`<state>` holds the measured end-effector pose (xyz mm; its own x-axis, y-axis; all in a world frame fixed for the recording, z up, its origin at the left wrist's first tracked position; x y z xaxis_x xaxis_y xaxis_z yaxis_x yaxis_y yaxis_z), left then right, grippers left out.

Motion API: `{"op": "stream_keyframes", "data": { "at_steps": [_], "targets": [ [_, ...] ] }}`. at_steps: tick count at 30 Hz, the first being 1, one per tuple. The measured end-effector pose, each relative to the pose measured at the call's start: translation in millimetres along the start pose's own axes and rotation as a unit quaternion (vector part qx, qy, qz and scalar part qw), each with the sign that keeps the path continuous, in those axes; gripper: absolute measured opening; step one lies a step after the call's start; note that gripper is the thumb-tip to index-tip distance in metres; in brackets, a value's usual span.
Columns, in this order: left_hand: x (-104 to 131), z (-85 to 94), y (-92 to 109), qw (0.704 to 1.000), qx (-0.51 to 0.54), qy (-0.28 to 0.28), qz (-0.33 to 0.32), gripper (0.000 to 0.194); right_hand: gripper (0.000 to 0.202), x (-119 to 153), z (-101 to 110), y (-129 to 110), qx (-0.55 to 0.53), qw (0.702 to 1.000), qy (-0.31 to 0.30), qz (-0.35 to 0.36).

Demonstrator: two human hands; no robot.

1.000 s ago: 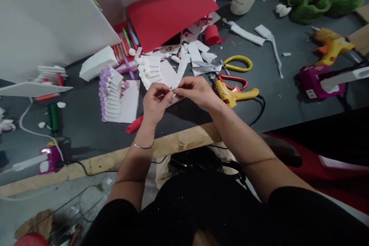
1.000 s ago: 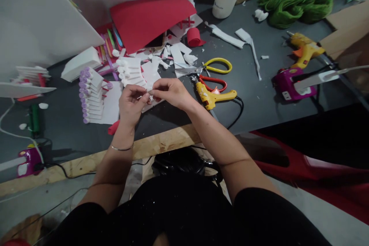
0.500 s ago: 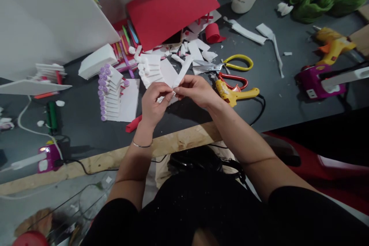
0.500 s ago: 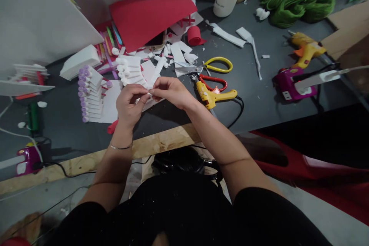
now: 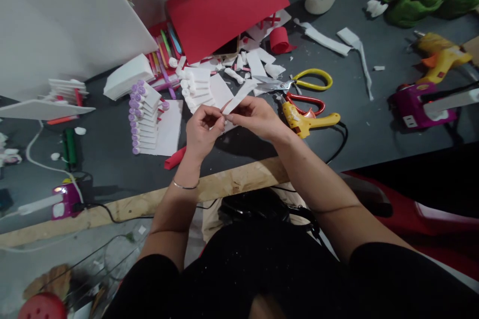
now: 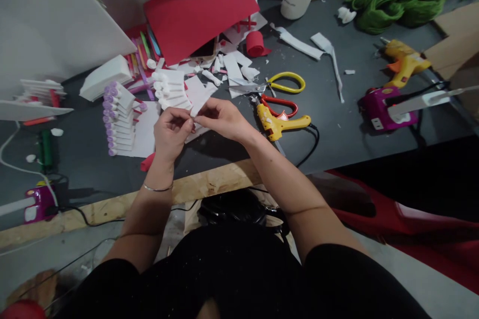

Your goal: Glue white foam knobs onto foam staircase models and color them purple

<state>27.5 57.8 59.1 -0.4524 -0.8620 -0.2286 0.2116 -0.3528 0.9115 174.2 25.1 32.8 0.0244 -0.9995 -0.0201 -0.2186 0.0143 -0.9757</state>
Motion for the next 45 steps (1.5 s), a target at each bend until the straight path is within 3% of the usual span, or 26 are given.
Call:
{"op": "stream_keyframes", "data": {
  "at_steps": [6,10,13,19,23,28,32,35,37,40,45],
  "targets": [
    [0,0.9,-1,0.999,-0.034,0.015,0.003,0.034,0.034,1,1,-3,0.019,0.999,0.036,0.022],
    [1,2.9,6,0.995,-0.087,0.044,-0.021,0.026,0.039,3,-4,-11,0.005,0.999,0.026,0.041],
    [3,3.3,7,0.992,-0.106,0.065,-0.035,0.023,0.032,4,-3,-15,0.035,0.998,0.044,0.041],
    [6,-0.5,-5,0.995,-0.042,0.093,0.02,0.04,0.019,9,-1,-23,0.03,0.991,0.108,0.072],
    [8,-2.5,-8,0.993,-0.012,0.114,0.03,0.049,0.028,11,-3,-21,0.023,0.99,0.113,0.076],
    [9,6.7,-3,0.988,-0.057,0.146,0.004,0.043,0.043,14,4,-30,0.038,0.989,0.086,0.114],
    [9,13.2,11,0.976,-0.144,0.154,-0.055,0.021,0.045,23,12,-51,0.165,0.957,0.12,0.207],
    [9,11.5,19,0.971,-0.181,0.134,-0.082,0.009,0.041,23,-2,-49,0.284,0.927,0.07,0.234],
    [9,9.8,21,0.97,-0.194,0.118,-0.081,0.007,0.034,20,-10,-42,0.328,0.915,0.049,0.23],
    [9,9.1,20,0.973,-0.195,0.106,-0.068,0.009,0.025,17,-12,-34,0.355,0.908,0.065,0.21],
    [10,10.5,19,0.973,-0.191,0.114,-0.063,0.01,0.018,17,-9,-34,0.342,0.918,0.091,0.179]
  ]
}}
Point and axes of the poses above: each hand's wrist, its own x-axis away from the middle knuckle, its own z-axis out of the back of the hand, y = z × x, the point moved 7 cm from there along -x, towards the middle knuckle, and after that the axes turned 8 degrees about -x, right-handed, at the moved point
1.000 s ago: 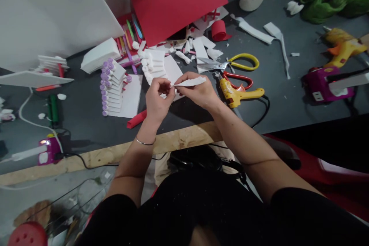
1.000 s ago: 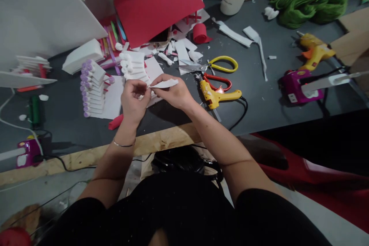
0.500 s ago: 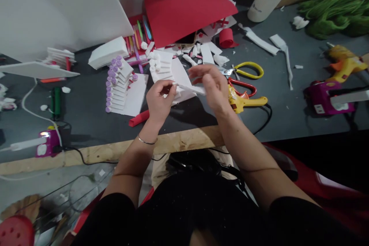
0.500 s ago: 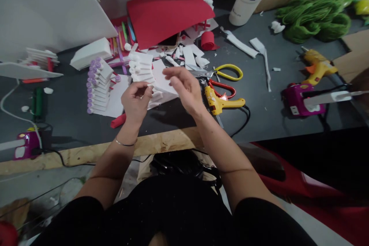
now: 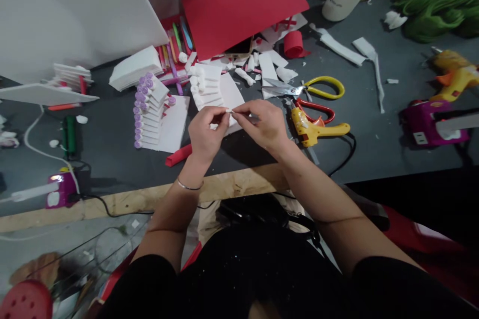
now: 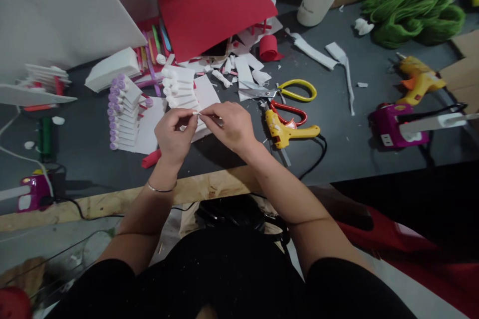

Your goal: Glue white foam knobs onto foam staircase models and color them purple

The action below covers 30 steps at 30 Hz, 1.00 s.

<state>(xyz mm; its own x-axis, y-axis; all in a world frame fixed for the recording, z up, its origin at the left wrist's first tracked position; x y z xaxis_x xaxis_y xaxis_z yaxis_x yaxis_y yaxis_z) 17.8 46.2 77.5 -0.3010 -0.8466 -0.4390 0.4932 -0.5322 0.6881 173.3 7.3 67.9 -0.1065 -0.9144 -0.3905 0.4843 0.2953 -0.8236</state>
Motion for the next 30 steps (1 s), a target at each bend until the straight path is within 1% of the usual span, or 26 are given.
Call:
{"op": "stream_keyframes", "data": {
  "at_steps": [4,8,11,15,18,21,24,27,30],
  "targets": [
    [2,0.4,1,1.0,-0.013,0.015,-0.011,0.012,0.016,1,-3,-2,-0.035,0.999,0.0,-0.02],
    [4,0.4,3,0.998,-0.041,0.04,-0.036,0.014,0.019,4,-7,-4,-0.028,0.999,0.004,-0.016],
    [5,-3.5,4,0.996,-0.061,0.033,-0.05,0.02,0.02,4,-7,-4,-0.017,1.0,0.017,-0.019],
    [7,-9.1,8,0.996,-0.064,0.012,-0.064,0.027,0.019,4,-3,0,-0.018,0.998,0.038,-0.05],
    [7,-10.8,4,0.999,-0.034,0.002,-0.039,0.028,0.017,3,-2,1,-0.022,0.998,0.036,-0.055],
    [5,-11.0,-6,1.0,0.013,-0.001,0.01,0.031,0.018,2,-2,-1,-0.034,0.999,0.03,-0.027],
    [4,-13.2,-10,0.998,0.054,-0.018,0.024,0.038,0.02,1,-2,-2,-0.044,0.999,0.02,-0.005],
    [4,-15.6,-9,0.997,0.071,-0.028,0.018,0.039,0.02,1,-2,0,-0.042,0.999,0.008,-0.023],
    [5,-14.8,-10,0.997,0.072,-0.007,0.026,0.035,0.019,0,0,3,-0.042,0.998,0.012,-0.054]
  ]
}}
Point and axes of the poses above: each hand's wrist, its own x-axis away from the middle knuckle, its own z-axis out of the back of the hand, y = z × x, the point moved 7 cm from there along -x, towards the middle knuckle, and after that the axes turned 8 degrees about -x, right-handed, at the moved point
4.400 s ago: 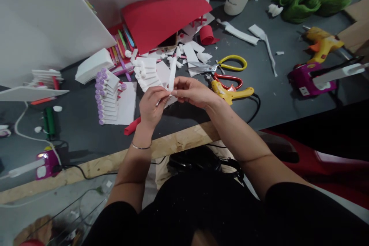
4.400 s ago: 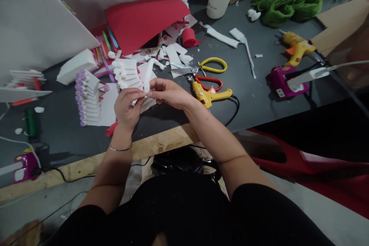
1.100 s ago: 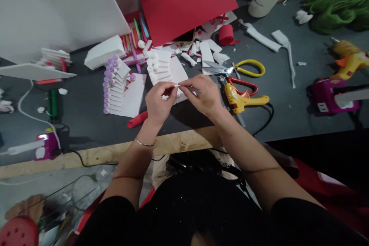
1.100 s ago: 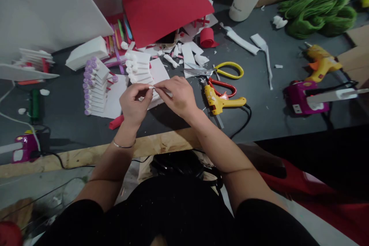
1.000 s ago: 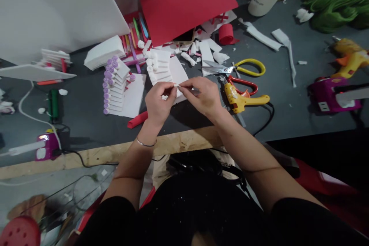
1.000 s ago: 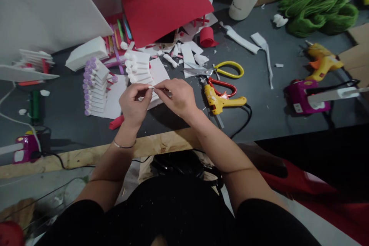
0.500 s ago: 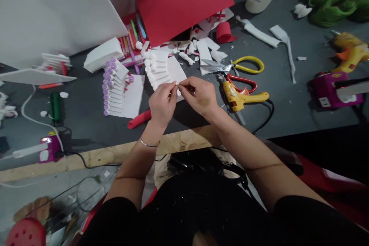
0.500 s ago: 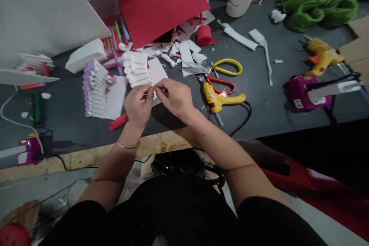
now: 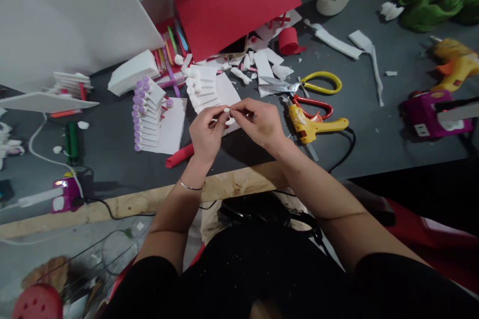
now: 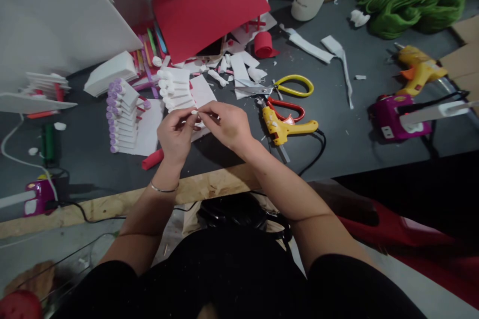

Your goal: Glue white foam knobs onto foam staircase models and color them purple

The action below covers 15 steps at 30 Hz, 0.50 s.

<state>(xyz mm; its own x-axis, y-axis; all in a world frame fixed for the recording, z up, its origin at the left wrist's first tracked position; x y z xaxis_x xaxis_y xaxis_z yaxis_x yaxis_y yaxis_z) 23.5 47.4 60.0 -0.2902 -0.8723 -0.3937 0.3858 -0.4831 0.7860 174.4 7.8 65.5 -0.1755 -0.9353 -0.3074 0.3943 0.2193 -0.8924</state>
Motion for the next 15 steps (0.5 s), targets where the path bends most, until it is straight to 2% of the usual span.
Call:
{"op": "stream_keyframes", "data": {
  "at_steps": [7,15],
  "targets": [
    [2,3.7,2,0.999,-0.026,0.026,-0.001,0.026,0.018,0,0,-4,-0.017,1.0,0.004,0.02],
    [2,6.2,15,0.983,-0.159,0.029,-0.086,0.028,0.017,2,-8,-2,0.007,0.999,-0.009,0.036]
  ]
}}
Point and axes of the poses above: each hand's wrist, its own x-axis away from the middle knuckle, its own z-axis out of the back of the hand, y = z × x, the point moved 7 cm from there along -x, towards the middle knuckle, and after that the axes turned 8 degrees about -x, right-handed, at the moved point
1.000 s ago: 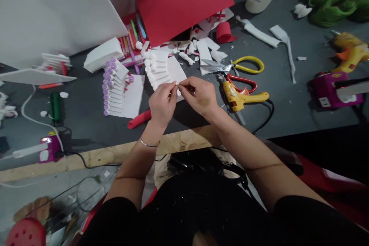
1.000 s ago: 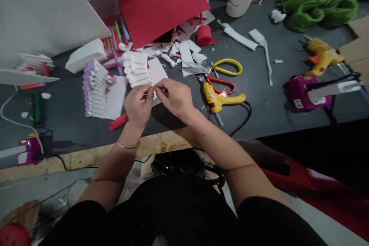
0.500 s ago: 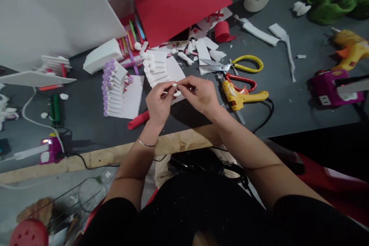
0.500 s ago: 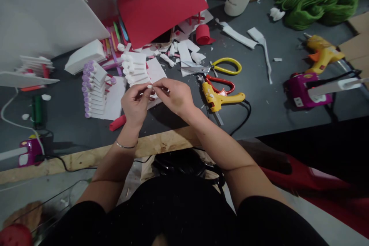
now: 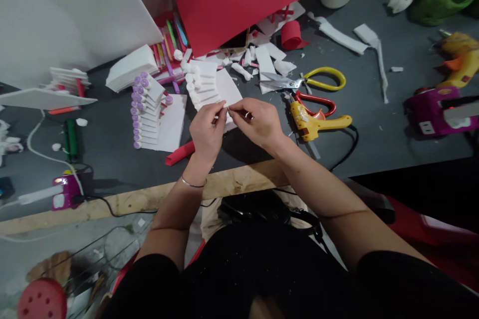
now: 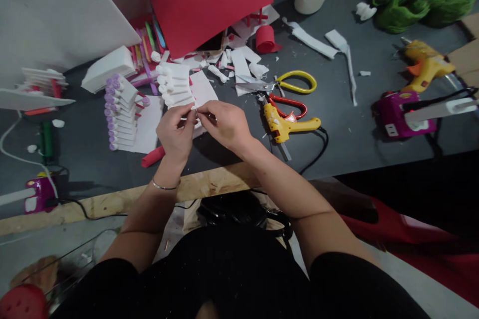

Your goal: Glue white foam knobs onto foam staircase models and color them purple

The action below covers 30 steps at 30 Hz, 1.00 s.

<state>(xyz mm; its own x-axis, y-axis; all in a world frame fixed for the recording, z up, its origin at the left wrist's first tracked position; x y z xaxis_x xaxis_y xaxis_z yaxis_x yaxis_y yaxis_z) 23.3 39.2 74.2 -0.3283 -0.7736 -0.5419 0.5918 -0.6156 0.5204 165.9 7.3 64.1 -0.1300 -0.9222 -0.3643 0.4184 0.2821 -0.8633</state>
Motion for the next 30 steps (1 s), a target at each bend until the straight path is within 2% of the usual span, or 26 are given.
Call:
{"op": "stream_keyframes", "data": {
  "at_steps": [9,11,16,20,23,26,30],
  "targets": [
    [3,-6.2,6,0.999,-0.018,0.001,-0.049,0.036,0.017,-1,3,7,-0.024,0.998,0.027,-0.046],
    [4,-6.9,4,1.0,0.006,-0.004,-0.029,0.034,0.017,-1,3,7,-0.022,0.998,0.025,-0.052],
    [2,-13.8,-17,0.987,0.136,-0.032,0.085,0.033,0.018,-1,4,3,-0.015,0.999,0.006,-0.044],
    [1,-21.2,-24,0.971,0.201,-0.062,0.11,0.039,0.02,-2,5,1,-0.01,0.999,-0.003,-0.039],
    [2,-19.7,-23,0.977,0.174,-0.058,0.11,0.037,0.018,-1,6,4,-0.013,0.998,0.003,-0.054],
    [4,-13.1,-18,0.988,0.114,-0.032,0.101,0.031,0.017,-1,5,7,-0.022,0.997,0.008,-0.068],
    [4,-7.4,-11,0.998,0.027,-0.023,0.057,0.031,0.017,-2,2,5,-0.032,0.998,-0.006,-0.05]
  ]
}}
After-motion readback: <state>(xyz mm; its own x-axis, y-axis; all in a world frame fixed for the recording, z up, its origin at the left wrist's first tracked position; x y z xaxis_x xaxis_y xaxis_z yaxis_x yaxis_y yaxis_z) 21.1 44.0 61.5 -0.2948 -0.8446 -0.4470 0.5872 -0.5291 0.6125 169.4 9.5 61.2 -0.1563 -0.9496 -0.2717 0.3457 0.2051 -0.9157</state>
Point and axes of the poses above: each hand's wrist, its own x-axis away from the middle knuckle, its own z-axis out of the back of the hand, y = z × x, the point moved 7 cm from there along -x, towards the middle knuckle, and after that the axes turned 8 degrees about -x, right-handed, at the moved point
